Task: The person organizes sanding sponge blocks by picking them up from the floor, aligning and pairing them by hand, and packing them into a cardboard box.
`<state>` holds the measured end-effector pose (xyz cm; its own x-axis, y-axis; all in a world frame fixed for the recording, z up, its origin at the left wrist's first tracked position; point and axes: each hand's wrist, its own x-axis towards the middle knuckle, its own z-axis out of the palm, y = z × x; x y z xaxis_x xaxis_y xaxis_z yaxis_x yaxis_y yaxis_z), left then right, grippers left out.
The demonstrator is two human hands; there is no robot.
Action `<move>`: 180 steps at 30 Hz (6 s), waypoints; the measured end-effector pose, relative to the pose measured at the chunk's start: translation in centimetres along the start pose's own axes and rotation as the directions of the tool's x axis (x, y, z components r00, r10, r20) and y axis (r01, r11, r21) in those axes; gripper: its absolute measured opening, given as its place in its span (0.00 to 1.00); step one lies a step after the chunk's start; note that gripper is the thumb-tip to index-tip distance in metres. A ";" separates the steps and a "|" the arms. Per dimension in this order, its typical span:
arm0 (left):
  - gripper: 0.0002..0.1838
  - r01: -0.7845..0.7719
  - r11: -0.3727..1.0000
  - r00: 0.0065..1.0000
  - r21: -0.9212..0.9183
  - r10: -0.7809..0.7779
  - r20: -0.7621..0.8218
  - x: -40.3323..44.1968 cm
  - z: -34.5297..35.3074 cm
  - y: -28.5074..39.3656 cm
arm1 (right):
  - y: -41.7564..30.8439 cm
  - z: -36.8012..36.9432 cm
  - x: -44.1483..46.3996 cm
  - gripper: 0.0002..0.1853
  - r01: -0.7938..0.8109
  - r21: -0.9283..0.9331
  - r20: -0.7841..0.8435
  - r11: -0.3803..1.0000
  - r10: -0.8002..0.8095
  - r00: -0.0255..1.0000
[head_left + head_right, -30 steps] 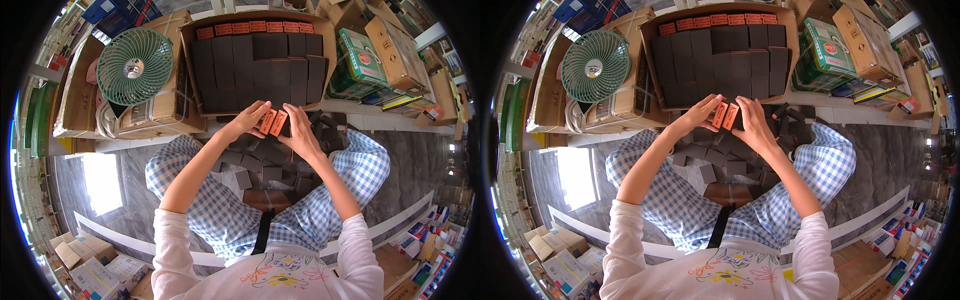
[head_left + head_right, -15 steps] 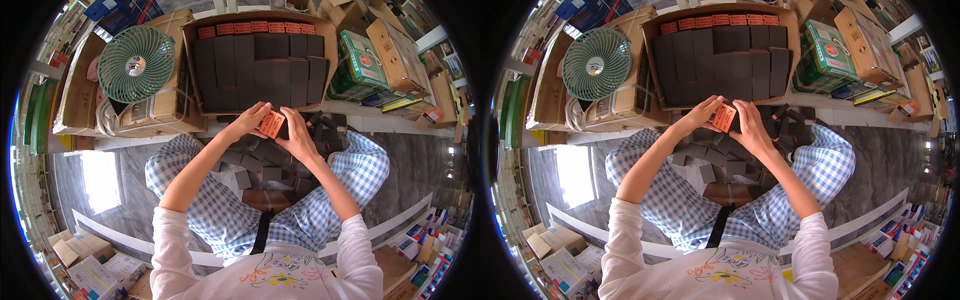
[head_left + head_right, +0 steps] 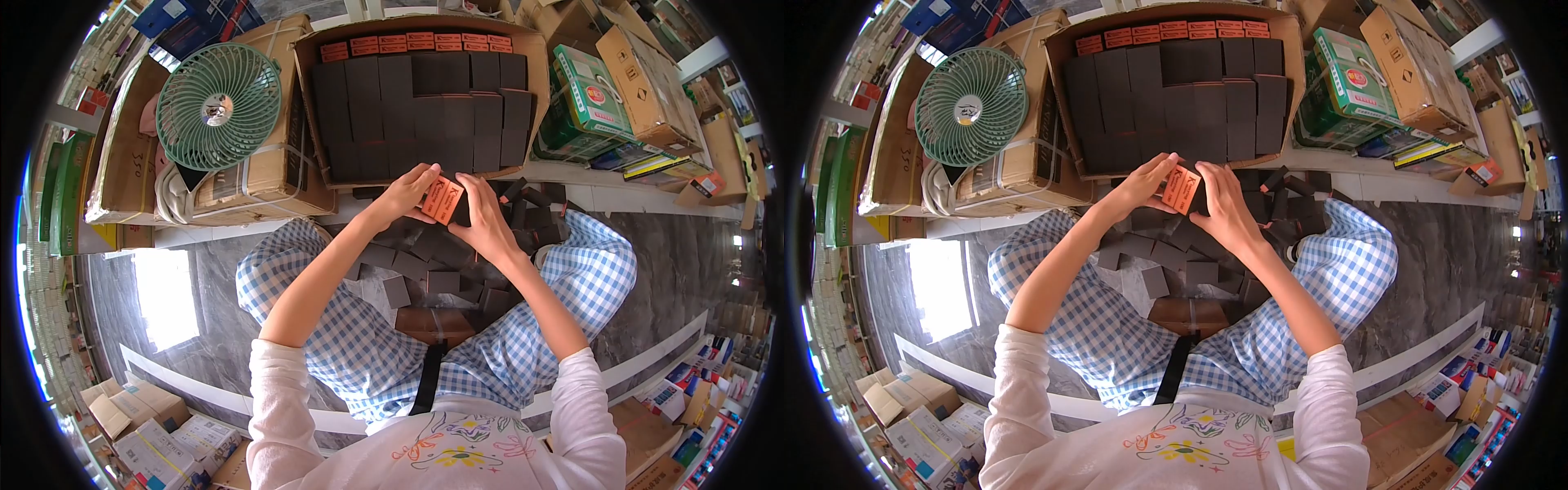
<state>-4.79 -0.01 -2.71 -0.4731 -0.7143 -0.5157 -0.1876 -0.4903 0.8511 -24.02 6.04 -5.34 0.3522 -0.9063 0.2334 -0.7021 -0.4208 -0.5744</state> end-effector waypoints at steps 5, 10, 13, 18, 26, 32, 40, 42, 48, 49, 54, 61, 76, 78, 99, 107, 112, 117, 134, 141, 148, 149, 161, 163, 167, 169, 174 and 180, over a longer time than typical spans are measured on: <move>0.29 0.019 1.000 0.999 0.026 -0.018 -0.035 0.0 0.2 -0.3 | 0.0 0.0 -0.1 0.48 -0.005 -0.016 0.013 1.000 0.006 1.000; 0.31 0.037 0.999 0.998 0.030 -0.036 -0.051 0.3 0.0 -0.6 | 0.1 0.0 0.0 0.47 0.016 -0.050 0.002 0.999 -0.016 1.000; 0.35 -0.023 0.982 0.998 0.188 0.033 -0.054 0.7 -0.2 -1.2 | 0.2 -0.1 0.0 0.48 -0.002 -0.003 -0.004 1.000 0.002 1.000; 0.40 -0.203 0.846 0.971 0.494 0.238 -0.010 0.8 0.2 -2.3 | 0.4 0.0 -0.1 0.47 0.007 -0.038 -0.012 0.999 -0.007 1.000; 0.40 -0.159 0.877 0.958 0.453 0.249 -0.145 1.7 0.6 -3.0 | 0.1 -0.3 0.4 0.55 0.024 -0.158 -0.014 0.987 -0.026 1.000; 0.16 -0.094 0.994 0.988 -0.061 0.086 -0.128 1.0 -0.3 -0.7 | 2.9 -0.6 1.1 0.50 -0.231 0.594 -0.264 0.770 0.458 0.849; 0.11 -0.143 0.910 0.980 -0.390 0.185 0.071 0.6 0.3 -0.3 | 2.4 -2.6 1.7 0.27 -0.324 0.940 0.230 0.110 0.497 0.836; 0.14 -0.159 0.915 0.973 -0.370 0.208 0.097 0.7 0.3 -0.4 | 2.2 -2.8 1.8 0.27 -0.296 0.947 0.197 0.123 0.503 0.841; 0.27 -0.292 0.956 0.955 0.002 0.292 -0.044 0.0 -0.1 0.9 | 2.8 -3.2 1.7 0.30 -0.261 0.941 0.096 0.215 0.569 0.817; 0.30 -0.324 0.944 0.943 0.062 0.328 -0.055 0.0 -0.3 1.1 | 2.8 -3.3 1.7 0.31 -0.257 0.946 0.105 0.195 0.568 0.817; 0.29 -0.395 0.908 0.912 0.140 0.406 -0.060 -0.3 0.2 0.9 | 1.9 -3.2 1.6 0.30 -0.297 0.925 0.134 0.237 0.527 0.839; 0.21 -0.267 0.959 0.959 -0.098 0.274 0.071 -0.5 -0.2 1.4 | 2.5 -3.2 1.5 0.26 -0.327 0.936 0.226 0.129 0.492 0.841; 0.13 -0.196 0.928 0.971 -0.318 0.230 0.071 0.0 0.1 0.5 | 2.3 -2.1 1.5 0.17 -0.248 0.963 0.268 -0.102 0.394 0.879; 0.12 -0.213 0.939 0.973 -0.269 0.229 0.032 0.2 0.0 0.4 | 2.7 -1.9 1.6 0.16 -0.250 0.962 0.272 -0.109 0.401 0.875; 0.20 -0.370 0.884 0.851 0.286 0.446 -0.278 1.1 -1.7 -0.4 | 1.5 -4.9 1.0 0.19 0.003 0.070 -0.563 0.998 0.037 0.825; 0.22 -0.388 0.772 0.817 0.504 0.541 -0.199 0.5 -0.6 -0.1 | 2.4 -3.5 1.1 0.19 0.130 -0.171 -0.430 0.977 -0.193 0.882; 0.22 -0.353 0.792 0.834 0.498 0.508 -0.218 0.3 -0.7 -0.1 | 1.4 -3.8 1.3 0.19 0.228 -0.243 -0.346 0.943 -0.304 0.888; 0.22 -0.367 0.800 0.831 0.476 0.511 -0.218 0.4 -0.9 -0.3 | 2.0 -3.1 1.2 0.19 0.151 -0.188 -0.423 0.971 -0.218 0.879; 0.18 -0.353 0.900 0.872 0.256 0.416 -0.258 1.6 -2.7 -1.5 | 4.2 -6.2 2.0 0.17 -0.219 0.219 -0.468 0.951 0.299 0.832; 0.19 -0.338 0.885 0.881 0.320 0.417 -0.224 1.5 -2.3 -1.3 | 3.6 -4.6 2.0 0.16 -0.003 -0.292 -0.336 0.956 -0.100 0.937; 0.17 -0.351 0.867 0.853 0.353 0.452 -0.260 1.4 -3.1 -0.8 | 5.7 -8.2 2.6 0.15 -0.324 0.933 0.143 0.157 0.664 0.734; 0.17 -0.351 0.868 0.853 0.352 0.451 -0.262 1.4 -3.3 -0.7 | 5.4 -8.4 2.8 0.15 -0.227 0.972 0.214 -0.068 0.660 0.720; 0.10 -0.310 0.673 0.917 -0.671 0.399 -0.023 0.2 -4.0 2.4 | 8.5 -4.9 1.5 0.14 -0.143 0.820 0.375 -0.554 0.332 0.866; 0.08 -0.308 0.902 0.873 0.303 0.394 -0.286 0.6 -3.8 1.7 | 8.0 -4.5 1.7 0.16 -0.237 0.866 0.438 -0.441 0.438 0.785; 0.13 -0.240 0.766 0.782 0.596 0.516 -0.349 -0.6 -5.0 2.4 | 8.7 -3.7 1.5 0.19 -0.249 0.858 0.459 -0.449 0.457 0.762; 0.08 -0.360 0.908 0.841 0.215 0.415 -0.346 0.1 -5.6 2.8 | 7.1 -4.1 2.1 0.18 -0.279 0.869 0.468 -0.410 0.493 0.733; 0.09 -0.333 0.929 0.882 0.164 0.368 -0.295 0.1 -4.7 2.7 | 7.1 -3.8 2.1 0.17 -0.286 0.861 0.477 -0.420 0.473 0.741; 0.07 -0.275 0.902 0.828 0.333 0.398 -0.394 -0.7 -5.6 3.1 | 6.2 -4.1 2.4 0.17 -0.306 0.905 0.423 -0.296 0.547 0.722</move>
<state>-0.24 -3.87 -0.25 -0.1270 -0.9837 -0.1271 -0.3256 -0.0797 0.9421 -30.09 1.08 -5.12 0.1318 -0.8687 -0.4775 0.6599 0.4364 -0.6117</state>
